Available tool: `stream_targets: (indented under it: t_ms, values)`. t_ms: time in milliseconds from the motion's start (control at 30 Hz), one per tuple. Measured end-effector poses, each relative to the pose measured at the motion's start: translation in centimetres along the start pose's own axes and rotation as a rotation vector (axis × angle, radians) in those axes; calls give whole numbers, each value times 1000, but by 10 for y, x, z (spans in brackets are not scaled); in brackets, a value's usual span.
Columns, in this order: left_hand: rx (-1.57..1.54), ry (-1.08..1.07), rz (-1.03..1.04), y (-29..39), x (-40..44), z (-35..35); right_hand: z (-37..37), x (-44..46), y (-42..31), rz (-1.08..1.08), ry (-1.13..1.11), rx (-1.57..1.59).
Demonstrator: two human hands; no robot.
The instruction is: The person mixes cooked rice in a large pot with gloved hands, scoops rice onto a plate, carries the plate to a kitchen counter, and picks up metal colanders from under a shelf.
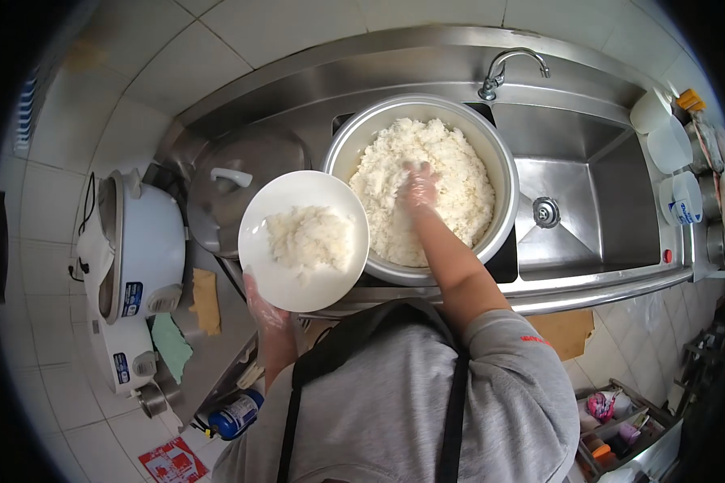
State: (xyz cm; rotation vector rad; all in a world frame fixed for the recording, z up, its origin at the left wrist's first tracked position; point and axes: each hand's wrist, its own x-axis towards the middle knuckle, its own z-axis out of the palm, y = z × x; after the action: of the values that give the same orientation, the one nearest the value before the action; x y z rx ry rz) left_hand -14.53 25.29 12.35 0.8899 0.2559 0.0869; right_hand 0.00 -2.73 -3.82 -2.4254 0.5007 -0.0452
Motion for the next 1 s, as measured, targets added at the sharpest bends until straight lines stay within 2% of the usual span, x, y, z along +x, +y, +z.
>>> stream_targets:
  t_ms: [33, 133, 167, 200, 300, 400, 500, 567, 633, 667, 733, 800, 900, 1000]
  values:
    - [83, 0, 22, 3, -4, 3, -3, 3, 4, 29, 25, 110]
    - [-174, 14, -51, 3, -6, 0, -4, 23, 46, -42, -145, 729]
    - [-169, 6, -40, 0, -3, -5, -21, 19, 36, -66, -204, 930]
    - [-164, -1, -33, -4, 0, -13, -45, 7, 35, 16, -265, 1062]
    - [-210, -28, -59, -8, -4, -9, -81, -7, 60, 64, -380, 1060]
    - [-241, -96, -68, -18, 0, -2, -116, -15, 36, 308, -305, 802]
    - [-202, -130, -100, -26, 3, -9, -142, -24, 8, 218, -394, 635]
    - [-245, -140, -146, -29, 2, 9, -146, -28, -7, -54, -627, 939]
    - [-230, -135, -179, -30, -1, 19, -174, -64, -78, -186, -784, 1219]
    - [-224, -140, -184, -35, 2, 16, -170, -64, -93, -315, -890, 1157]
    - [-217, -125, -188, -42, 7, 12, -162, -64, -115, -545, -835, 811]
    - [-217, -139, -191, -43, 9, 9, -155, -69, -131, -709, -504, 257]
    - [-173, -119, -183, -37, 5, 17, -140, -85, -148, -709, -433, 54]
    - [-168, -76, -182, -28, 0, 30, -90, -92, -149, -801, -300, 89]
